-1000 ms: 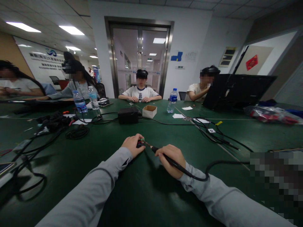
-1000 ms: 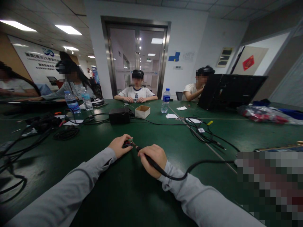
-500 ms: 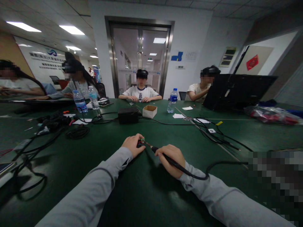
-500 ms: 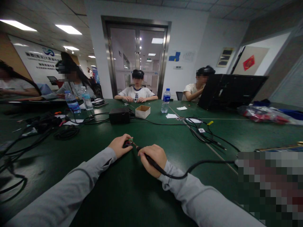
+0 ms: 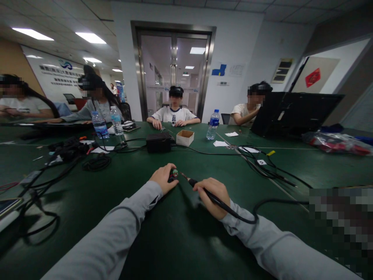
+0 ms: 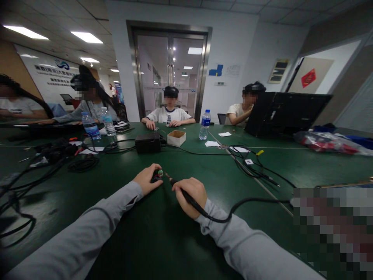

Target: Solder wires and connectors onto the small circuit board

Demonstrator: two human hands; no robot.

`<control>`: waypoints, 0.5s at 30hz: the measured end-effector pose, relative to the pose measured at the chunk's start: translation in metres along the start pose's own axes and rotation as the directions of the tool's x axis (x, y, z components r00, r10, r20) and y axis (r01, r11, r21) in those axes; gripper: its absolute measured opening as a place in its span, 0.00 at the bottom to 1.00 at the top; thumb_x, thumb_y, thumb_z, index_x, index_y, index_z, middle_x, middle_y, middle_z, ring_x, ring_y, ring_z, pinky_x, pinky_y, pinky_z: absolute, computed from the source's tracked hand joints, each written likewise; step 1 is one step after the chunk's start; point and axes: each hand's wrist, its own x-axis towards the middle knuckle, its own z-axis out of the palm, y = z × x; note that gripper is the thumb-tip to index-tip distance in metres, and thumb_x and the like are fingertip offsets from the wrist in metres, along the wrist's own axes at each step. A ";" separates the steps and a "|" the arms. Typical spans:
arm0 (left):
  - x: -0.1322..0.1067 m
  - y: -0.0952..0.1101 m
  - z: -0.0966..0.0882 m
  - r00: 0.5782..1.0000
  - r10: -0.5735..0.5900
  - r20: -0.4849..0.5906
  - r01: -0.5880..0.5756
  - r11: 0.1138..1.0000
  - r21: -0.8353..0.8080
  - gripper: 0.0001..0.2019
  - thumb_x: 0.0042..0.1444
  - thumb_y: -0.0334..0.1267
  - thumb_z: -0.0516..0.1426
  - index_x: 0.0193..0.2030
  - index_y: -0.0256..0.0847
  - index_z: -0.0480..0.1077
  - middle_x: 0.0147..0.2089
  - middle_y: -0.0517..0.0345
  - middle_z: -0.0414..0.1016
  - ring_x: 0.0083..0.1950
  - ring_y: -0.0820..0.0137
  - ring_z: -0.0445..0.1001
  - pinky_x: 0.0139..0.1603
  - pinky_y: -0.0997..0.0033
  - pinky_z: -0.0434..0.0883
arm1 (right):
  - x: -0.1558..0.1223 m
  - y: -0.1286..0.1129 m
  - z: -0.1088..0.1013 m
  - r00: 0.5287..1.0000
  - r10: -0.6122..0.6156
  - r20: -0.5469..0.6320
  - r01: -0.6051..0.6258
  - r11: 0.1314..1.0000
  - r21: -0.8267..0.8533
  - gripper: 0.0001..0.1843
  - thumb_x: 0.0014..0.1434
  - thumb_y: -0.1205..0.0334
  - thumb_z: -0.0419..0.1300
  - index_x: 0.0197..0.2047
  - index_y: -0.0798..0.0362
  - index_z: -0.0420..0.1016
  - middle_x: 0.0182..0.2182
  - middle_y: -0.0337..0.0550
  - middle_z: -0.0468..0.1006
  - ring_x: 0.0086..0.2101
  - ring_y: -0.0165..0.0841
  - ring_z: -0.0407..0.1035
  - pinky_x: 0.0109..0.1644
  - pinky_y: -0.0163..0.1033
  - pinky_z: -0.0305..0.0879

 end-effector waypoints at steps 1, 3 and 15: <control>-0.001 -0.002 -0.002 1.000 -0.001 -0.006 0.001 1.000 0.018 0.21 0.52 0.42 0.58 0.53 0.42 0.62 0.52 0.49 0.72 0.54 0.57 0.71 0.58 0.55 0.66 | 0.000 0.000 0.000 1.000 0.003 -0.004 -0.002 1.000 0.002 0.12 0.61 0.68 0.52 0.31 0.51 0.75 0.25 0.39 0.79 0.27 0.30 0.73 0.35 0.36 0.63; -0.006 -0.013 -0.010 1.000 -0.001 -0.002 0.001 0.999 0.044 0.21 0.52 0.43 0.58 0.52 0.41 0.64 0.51 0.48 0.70 0.54 0.57 0.70 0.58 0.55 0.66 | 0.000 0.000 -0.001 1.000 0.002 0.003 -0.002 1.000 0.013 0.12 0.61 0.68 0.52 0.31 0.52 0.75 0.25 0.39 0.79 0.27 0.30 0.73 0.35 0.36 0.64; -0.091 -0.187 -0.116 0.953 -0.280 -0.116 0.300 0.923 0.241 0.31 0.50 0.56 0.54 0.55 0.35 0.61 0.56 0.41 0.71 0.57 0.53 0.70 0.60 0.58 0.65 | 0.001 0.000 0.001 1.000 -0.015 0.025 0.014 0.999 0.033 0.12 0.61 0.68 0.52 0.32 0.52 0.75 0.26 0.40 0.80 0.27 0.30 0.73 0.34 0.35 0.63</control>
